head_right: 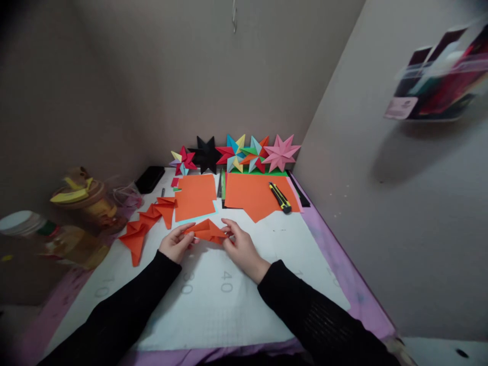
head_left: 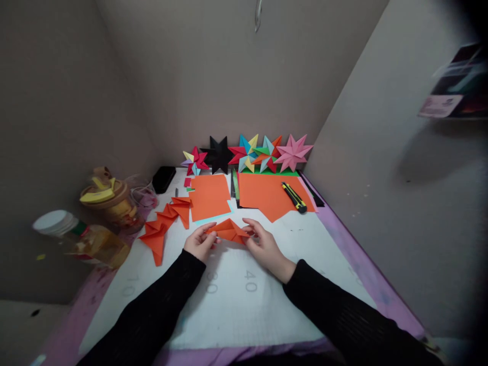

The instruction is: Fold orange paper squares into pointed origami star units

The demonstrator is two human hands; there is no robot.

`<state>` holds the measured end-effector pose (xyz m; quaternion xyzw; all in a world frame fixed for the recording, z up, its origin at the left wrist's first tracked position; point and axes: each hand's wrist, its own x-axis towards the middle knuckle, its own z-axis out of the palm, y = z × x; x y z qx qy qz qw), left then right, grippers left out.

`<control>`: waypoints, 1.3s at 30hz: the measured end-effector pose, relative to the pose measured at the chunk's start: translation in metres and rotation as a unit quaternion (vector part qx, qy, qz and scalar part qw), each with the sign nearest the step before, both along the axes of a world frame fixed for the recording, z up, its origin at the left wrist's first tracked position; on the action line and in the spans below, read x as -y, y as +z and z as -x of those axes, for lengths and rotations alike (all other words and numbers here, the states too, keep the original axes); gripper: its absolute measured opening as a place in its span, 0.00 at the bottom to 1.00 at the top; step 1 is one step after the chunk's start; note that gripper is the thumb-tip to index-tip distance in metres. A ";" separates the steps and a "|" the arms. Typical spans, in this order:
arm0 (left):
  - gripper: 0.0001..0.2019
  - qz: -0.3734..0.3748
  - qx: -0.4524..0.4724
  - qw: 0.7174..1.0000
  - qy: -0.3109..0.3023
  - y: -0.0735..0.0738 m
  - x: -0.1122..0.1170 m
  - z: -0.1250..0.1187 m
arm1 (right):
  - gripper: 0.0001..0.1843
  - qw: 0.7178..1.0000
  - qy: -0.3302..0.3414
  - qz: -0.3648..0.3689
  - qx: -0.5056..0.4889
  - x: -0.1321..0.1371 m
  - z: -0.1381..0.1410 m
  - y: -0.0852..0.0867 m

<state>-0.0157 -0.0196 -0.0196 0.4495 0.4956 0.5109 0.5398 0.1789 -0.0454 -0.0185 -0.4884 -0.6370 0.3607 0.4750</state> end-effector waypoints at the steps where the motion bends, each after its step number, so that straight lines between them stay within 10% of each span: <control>1: 0.27 -0.005 -0.003 1.000 0.007 0.000 0.001 -0.001 | 0.20 1.000 -0.008 0.010 -0.023 -0.001 0.000 0.000; 10: 0.22 -0.005 -0.039 0.998 0.040 -0.004 0.000 -0.002 | 0.18 0.971 0.010 0.088 -0.222 -0.010 0.000 0.000; 39: 0.11 -0.002 -0.089 0.995 0.055 0.002 0.001 -0.002 | 0.16 0.974 -0.007 0.082 -0.213 -0.007 -0.003 0.000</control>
